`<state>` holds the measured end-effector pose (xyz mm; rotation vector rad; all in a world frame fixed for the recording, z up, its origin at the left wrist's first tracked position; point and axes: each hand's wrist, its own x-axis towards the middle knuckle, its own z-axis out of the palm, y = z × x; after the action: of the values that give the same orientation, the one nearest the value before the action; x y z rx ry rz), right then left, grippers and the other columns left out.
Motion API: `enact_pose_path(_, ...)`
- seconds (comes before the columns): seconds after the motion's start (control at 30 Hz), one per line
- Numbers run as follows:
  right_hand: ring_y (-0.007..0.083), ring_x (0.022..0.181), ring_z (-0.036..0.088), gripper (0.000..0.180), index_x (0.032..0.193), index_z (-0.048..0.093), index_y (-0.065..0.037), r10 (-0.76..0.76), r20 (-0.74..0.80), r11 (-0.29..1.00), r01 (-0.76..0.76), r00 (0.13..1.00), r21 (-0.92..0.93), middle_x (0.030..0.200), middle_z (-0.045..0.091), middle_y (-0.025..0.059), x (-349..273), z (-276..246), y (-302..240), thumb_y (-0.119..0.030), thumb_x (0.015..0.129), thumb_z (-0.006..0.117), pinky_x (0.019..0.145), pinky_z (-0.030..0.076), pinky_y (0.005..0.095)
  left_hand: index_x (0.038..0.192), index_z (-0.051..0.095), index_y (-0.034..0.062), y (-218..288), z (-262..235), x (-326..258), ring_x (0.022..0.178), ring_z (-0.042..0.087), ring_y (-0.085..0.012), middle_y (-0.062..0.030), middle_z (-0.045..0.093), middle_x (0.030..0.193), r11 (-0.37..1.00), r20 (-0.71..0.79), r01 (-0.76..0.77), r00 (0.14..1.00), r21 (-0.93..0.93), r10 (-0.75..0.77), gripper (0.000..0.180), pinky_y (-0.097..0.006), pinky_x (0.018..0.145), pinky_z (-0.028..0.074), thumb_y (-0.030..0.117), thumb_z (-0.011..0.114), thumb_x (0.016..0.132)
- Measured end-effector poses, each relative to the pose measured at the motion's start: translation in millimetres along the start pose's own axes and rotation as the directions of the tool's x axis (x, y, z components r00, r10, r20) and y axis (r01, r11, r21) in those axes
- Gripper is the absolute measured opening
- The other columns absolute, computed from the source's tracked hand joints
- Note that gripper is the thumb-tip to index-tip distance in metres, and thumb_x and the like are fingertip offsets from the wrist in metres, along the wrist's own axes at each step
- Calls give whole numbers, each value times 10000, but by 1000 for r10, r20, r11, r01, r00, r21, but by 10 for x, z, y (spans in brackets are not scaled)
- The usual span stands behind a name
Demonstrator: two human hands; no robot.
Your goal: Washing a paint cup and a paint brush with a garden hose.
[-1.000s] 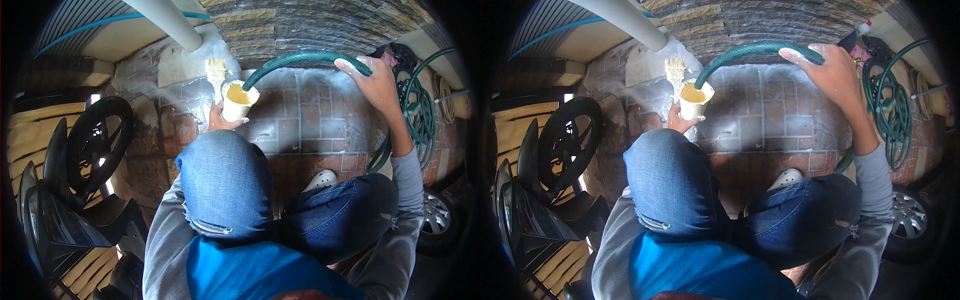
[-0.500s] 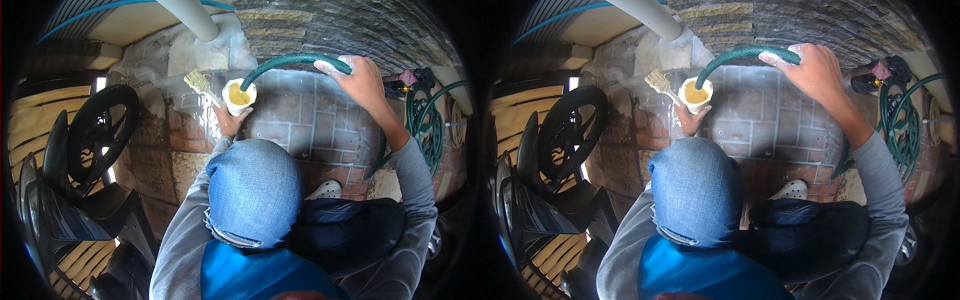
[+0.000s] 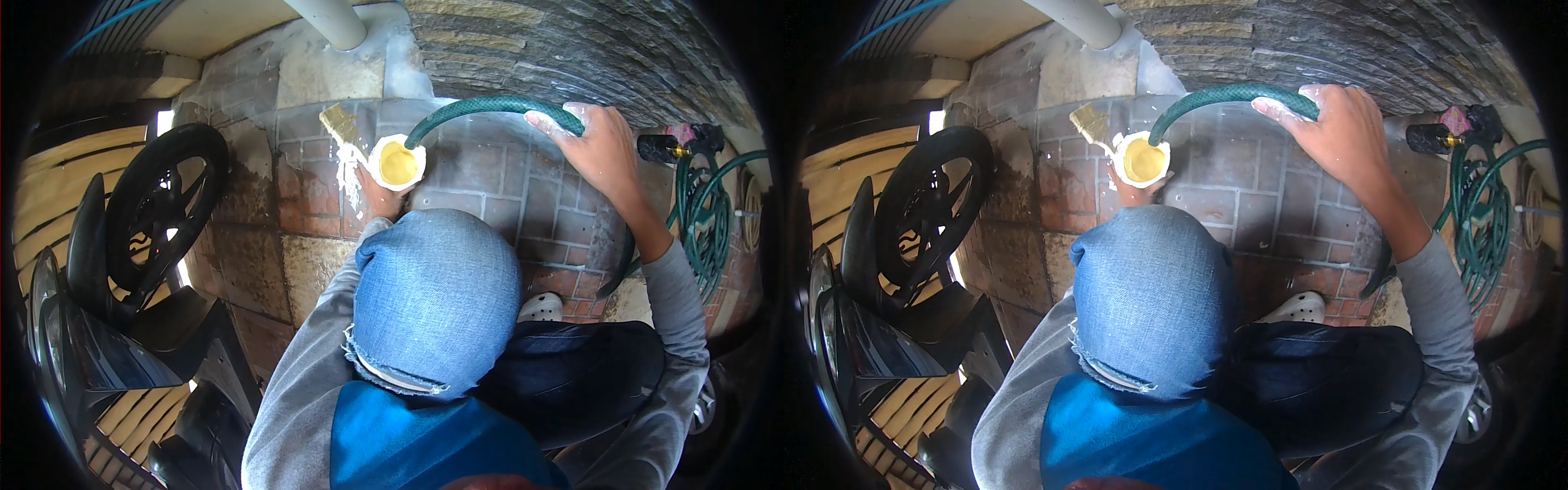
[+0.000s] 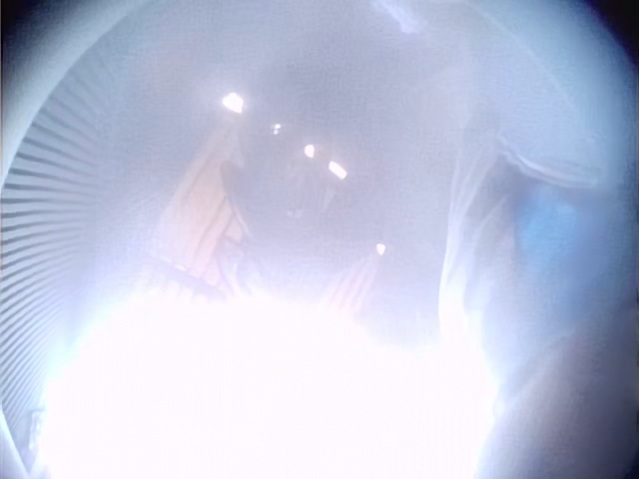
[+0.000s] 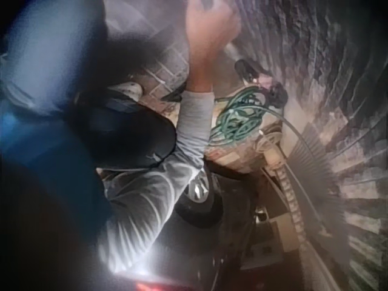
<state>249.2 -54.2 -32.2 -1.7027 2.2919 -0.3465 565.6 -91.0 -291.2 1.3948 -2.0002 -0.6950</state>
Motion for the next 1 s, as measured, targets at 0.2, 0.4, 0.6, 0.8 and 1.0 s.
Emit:
enact_pose_path(0.2,331,891,615,702,966,680,68,47,54,999,-47,997,1,916,659,227,-7,-53,-68,-572,689,751,812,474,399,1240,526,43,-77,-55,-43,1175,432,-363,-173,561,1204,997,1,-33,999,73,33,858,-493,1013,262,437,855,552)
enact_pose_path(0.4,321,924,605,713,1015,670,68,82,96,996,-80,992,-27,940,655,224,-45,-62,-89,-566,697,751,836,466,382,1242,527,53,-109,-118,-81,1179,453,-330,-156,559,1211,988,0,-64,998,142,64,893,-471,990,300,447,866,515)
enact_pose_path(0.6,351,747,625,646,865,702,56,-151,-160,988,147,975,-40,754,660,223,-138,23,-66,-573,717,720,715,480,407,1249,524,65,-53,-302,-136,1165,454,-325,-149,558,1186,964,20,-4,1000,265,-1,951,-462,972,320,509,860,479)
enact_pose_path(0.8,345,916,615,719,998,678,74,-55,-87,998,52,995,-43,934,666,251,-167,11,-71,-583,710,725,837,468,393,1285,507,95,-106,-542,-136,1065,441,-372,-176,521,1100,896,78,120,983,427,-169,1091,-479,942,336,618,838,387)
enact_pose_path(1.0,353,905,618,714,991,680,75,-38,-96,999,34,995,-38,920,667,253,-164,0,-87,-579,710,725,833,468,403,1370,414,129,-96,-688,-100,1079,432,-367,-204,469,1156,829,225,88,942,553,-250,1195,-471,938,347,586,848,354)
